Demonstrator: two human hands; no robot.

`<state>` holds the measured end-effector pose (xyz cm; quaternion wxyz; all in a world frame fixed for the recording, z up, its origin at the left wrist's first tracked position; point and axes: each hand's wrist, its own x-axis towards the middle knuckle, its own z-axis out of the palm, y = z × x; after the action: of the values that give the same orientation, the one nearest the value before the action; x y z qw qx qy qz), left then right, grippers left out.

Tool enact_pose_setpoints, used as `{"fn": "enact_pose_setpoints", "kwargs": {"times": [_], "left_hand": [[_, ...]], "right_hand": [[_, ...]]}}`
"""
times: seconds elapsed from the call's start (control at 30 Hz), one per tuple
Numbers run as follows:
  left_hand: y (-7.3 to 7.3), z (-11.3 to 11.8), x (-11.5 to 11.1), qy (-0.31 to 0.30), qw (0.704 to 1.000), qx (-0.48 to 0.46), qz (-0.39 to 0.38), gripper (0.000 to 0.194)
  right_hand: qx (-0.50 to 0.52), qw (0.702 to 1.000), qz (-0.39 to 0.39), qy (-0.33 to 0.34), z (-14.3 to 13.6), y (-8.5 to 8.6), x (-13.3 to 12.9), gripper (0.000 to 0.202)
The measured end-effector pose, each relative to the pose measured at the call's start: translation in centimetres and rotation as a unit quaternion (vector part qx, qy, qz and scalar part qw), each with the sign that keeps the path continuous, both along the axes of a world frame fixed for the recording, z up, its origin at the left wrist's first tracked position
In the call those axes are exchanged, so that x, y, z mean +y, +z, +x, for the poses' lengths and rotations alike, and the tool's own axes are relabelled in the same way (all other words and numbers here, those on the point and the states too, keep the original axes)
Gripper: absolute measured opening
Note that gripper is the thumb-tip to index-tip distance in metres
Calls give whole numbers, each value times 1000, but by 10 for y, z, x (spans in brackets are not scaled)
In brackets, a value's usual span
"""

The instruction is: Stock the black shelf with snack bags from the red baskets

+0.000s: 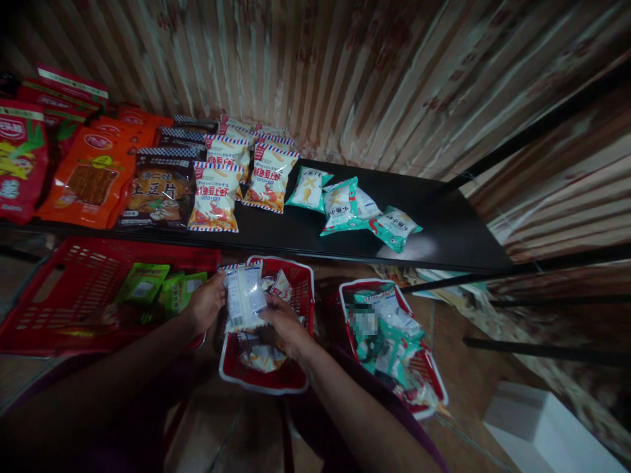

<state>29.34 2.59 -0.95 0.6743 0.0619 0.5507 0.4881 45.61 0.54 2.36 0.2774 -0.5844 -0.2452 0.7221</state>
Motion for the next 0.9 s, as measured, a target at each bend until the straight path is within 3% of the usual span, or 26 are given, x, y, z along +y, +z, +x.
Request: {"fn": "enact_pose_setpoints", "kwargs": {"times": [0.27, 0.77, 0.9], "left_hand": [[2, 4, -3, -60, 997, -33, 22, 23], [0, 5, -5, -83, 995, -22, 42, 28], [5, 3, -3, -126, 991, -28, 24, 38]], "right_hand": [[28, 993, -16, -117, 3, -6, 10, 29], [69, 995, 4, -78, 1, -11, 5, 38], [65, 993, -10, -101, 2, -17, 5, 32]]}}
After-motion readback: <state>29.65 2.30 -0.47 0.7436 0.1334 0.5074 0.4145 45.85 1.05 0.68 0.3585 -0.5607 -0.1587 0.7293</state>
